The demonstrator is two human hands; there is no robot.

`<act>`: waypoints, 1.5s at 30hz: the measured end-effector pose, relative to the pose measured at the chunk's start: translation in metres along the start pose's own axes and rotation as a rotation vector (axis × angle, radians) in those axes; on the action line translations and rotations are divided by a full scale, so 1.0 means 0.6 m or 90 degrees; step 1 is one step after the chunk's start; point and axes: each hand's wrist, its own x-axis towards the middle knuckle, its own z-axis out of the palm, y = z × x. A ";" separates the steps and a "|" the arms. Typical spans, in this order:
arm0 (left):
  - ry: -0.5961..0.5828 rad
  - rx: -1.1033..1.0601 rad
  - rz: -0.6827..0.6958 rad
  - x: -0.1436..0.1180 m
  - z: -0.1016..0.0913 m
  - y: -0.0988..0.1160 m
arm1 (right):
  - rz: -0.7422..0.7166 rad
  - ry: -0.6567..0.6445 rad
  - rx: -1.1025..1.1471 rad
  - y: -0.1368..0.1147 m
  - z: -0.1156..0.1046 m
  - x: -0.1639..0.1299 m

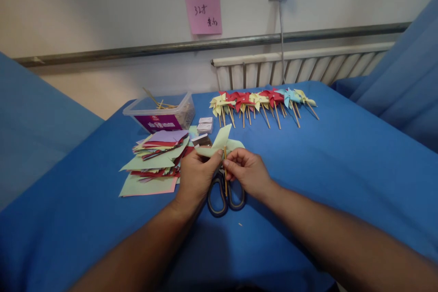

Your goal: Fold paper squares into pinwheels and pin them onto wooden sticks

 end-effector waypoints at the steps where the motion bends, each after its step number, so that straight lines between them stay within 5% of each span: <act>1: -0.001 -0.001 -0.001 0.000 0.000 0.000 | 0.000 0.000 -0.001 0.000 0.000 0.000; 45: 0.002 0.031 0.027 -0.005 -0.002 0.005 | 0.015 -0.031 0.051 0.006 0.005 -0.002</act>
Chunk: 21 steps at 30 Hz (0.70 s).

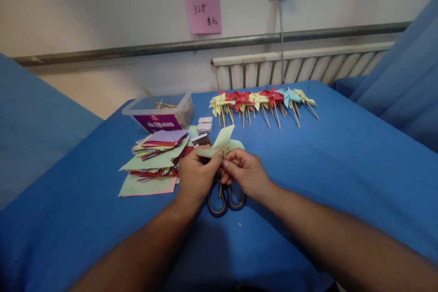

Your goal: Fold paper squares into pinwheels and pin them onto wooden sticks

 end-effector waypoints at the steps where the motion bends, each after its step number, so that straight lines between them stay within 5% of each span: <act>1: 0.001 0.003 0.005 0.000 0.000 0.002 | 0.000 0.000 0.001 0.000 0.000 0.000; 21: 0.010 0.018 0.030 -0.006 0.000 0.009 | 0.002 0.001 0.028 0.001 0.001 0.000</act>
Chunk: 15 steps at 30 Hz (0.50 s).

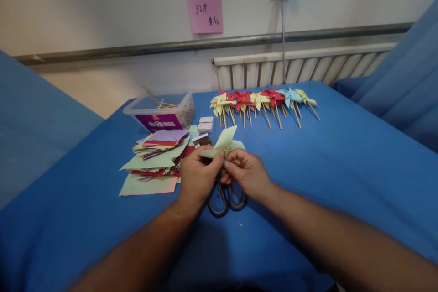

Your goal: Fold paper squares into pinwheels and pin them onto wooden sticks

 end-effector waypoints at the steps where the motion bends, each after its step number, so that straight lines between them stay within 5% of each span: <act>1: 0.000 0.001 -0.001 0.000 0.000 0.000 | 0.000 0.000 0.002 0.000 0.000 0.000; 15: -0.001 0.068 0.022 -0.001 -0.001 0.001 | -0.005 -0.006 -0.008 -0.001 0.001 0.000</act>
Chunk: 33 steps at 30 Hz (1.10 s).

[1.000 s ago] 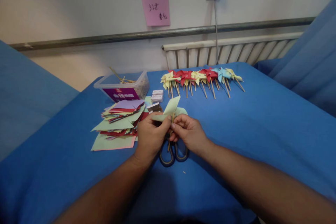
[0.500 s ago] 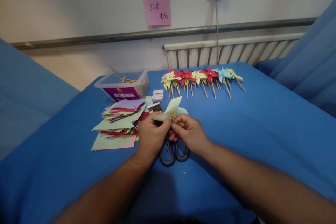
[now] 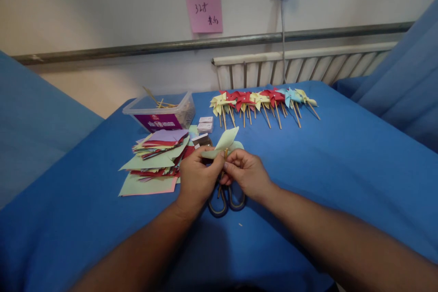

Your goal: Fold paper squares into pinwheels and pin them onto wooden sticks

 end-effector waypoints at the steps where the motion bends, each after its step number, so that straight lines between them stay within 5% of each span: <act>1: 0.000 -0.005 -0.002 0.000 0.000 0.000 | 0.000 0.000 -0.001 0.001 0.000 0.000; 33: -0.002 0.012 0.022 0.000 0.000 -0.003 | -0.018 0.005 0.025 0.004 -0.001 0.000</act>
